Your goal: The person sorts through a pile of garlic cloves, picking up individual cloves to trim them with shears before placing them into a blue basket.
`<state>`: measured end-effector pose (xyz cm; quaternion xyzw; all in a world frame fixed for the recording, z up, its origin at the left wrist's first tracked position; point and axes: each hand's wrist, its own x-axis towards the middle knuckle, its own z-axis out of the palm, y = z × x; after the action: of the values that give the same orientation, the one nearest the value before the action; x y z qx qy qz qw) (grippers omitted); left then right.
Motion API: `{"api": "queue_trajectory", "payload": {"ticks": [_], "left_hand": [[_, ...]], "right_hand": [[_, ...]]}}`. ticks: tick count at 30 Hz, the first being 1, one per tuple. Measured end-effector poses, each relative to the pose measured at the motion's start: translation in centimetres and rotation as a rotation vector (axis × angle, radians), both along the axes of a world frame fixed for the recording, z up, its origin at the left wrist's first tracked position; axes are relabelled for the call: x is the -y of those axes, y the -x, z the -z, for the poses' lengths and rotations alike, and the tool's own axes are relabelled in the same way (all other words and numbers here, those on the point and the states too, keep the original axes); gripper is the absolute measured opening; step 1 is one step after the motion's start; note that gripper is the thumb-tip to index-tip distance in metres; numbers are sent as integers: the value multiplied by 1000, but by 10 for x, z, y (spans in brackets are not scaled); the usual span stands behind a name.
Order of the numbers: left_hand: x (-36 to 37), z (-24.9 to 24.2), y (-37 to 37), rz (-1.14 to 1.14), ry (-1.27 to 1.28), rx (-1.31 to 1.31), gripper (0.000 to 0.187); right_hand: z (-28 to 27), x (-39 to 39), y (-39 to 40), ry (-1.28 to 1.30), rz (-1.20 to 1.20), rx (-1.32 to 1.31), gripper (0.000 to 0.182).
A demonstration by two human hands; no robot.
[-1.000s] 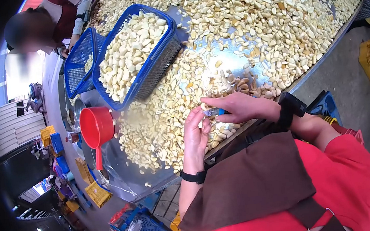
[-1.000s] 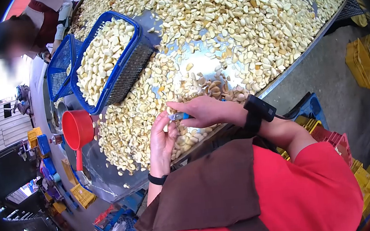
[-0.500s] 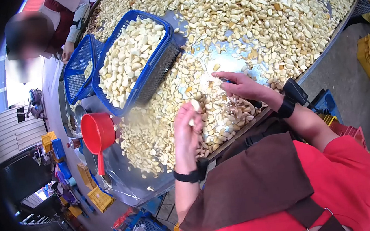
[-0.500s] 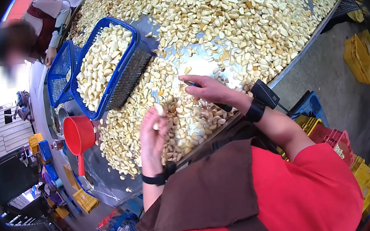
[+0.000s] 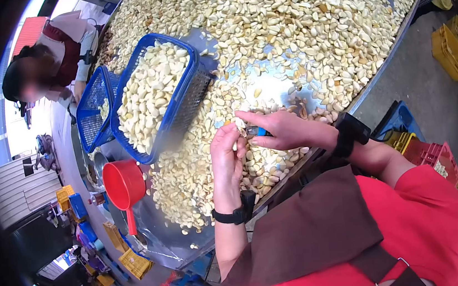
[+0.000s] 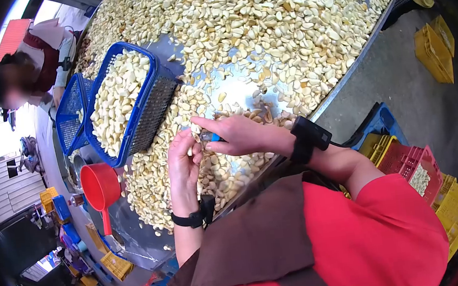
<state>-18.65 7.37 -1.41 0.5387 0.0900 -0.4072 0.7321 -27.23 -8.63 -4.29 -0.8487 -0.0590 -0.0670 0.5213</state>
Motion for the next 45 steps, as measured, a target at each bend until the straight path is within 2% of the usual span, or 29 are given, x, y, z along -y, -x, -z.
{"api": "queue_trajectory", "payload": {"ticks": [4,10,14,17,19,20,22,23,24,26,27,28,29,30,32,34,36,38,39,40,41,42,43,44,45], "left_hand": [[-2,3,0,-36,17,-5,11],[-3,3,1,6,-24,23,9],[-7,5,-2,47,-11,5,6],[-13,7,-5,113,-12,-7,6],[-11,5,-4,132,-14,-43,7],[-10,4,-3,150,-17,-78,8],[-10,9,-5,127,-7,-55,9],[-10,12,-6,100,6,-32,10],[-12,15,-8,99,6,-29,10],[-18,26,-12,170,-178,176,12],[-17,42,-11,187,-413,493,12],[-17,42,-12,191,-413,491,12],[-17,41,-14,274,-624,846,13],[-18,38,-18,356,-830,1206,14],[-6,9,-45,156,-708,1294,17],[1,-24,-87,-58,-817,1466,21],[13,-45,-126,-217,-751,1707,25],[-2,-24,-193,264,-1102,1810,32],[5,-23,-178,310,-1435,1705,37],[2,-21,-175,309,-1436,1708,37],[0,-16,-174,162,-1393,1851,36],[-2,-12,-170,19,-1335,1986,35],[2,-19,-146,-63,-1085,2027,27],[9,-18,-114,-35,-1069,2009,19],[10,-4,-93,263,-712,1884,16]], "right_hand": [[-13,-1,0,49,-32,-122,68],[-5,-1,1,94,19,7,60],[-5,0,1,110,21,-34,54],[17,-5,-3,-30,11,8,51],[28,-6,-12,-208,43,144,47],[33,-2,-10,-210,43,142,47],[16,13,-7,-963,-29,-600,43],[38,13,-6,-1003,67,-586,40],[44,23,-5,-946,120,-632,43],[27,37,-1,-633,250,-659,48],[36,42,3,-635,251,-658,48],[48,48,6,-378,269,-536,50],[60,52,10,-122,282,-413,54],[60,56,11,-124,284,-417,54],[53,62,16,-48,261,-460,58],[52,55,15,-108,247,-449,59],[63,46,11,-39,83,-363,60],[29,42,12,5,47,-323,57],[16,43,12,107,4,-473,55],[10,44,11,208,-38,-623,54],[25,51,20,179,-28,-466,50],[28,62,28,172,-20,-470,50],[29,73,35,186,-65,-510,45],[29,83,41,203,-114,-551,43],[27,90,46,199,-117,-560,43]]}}
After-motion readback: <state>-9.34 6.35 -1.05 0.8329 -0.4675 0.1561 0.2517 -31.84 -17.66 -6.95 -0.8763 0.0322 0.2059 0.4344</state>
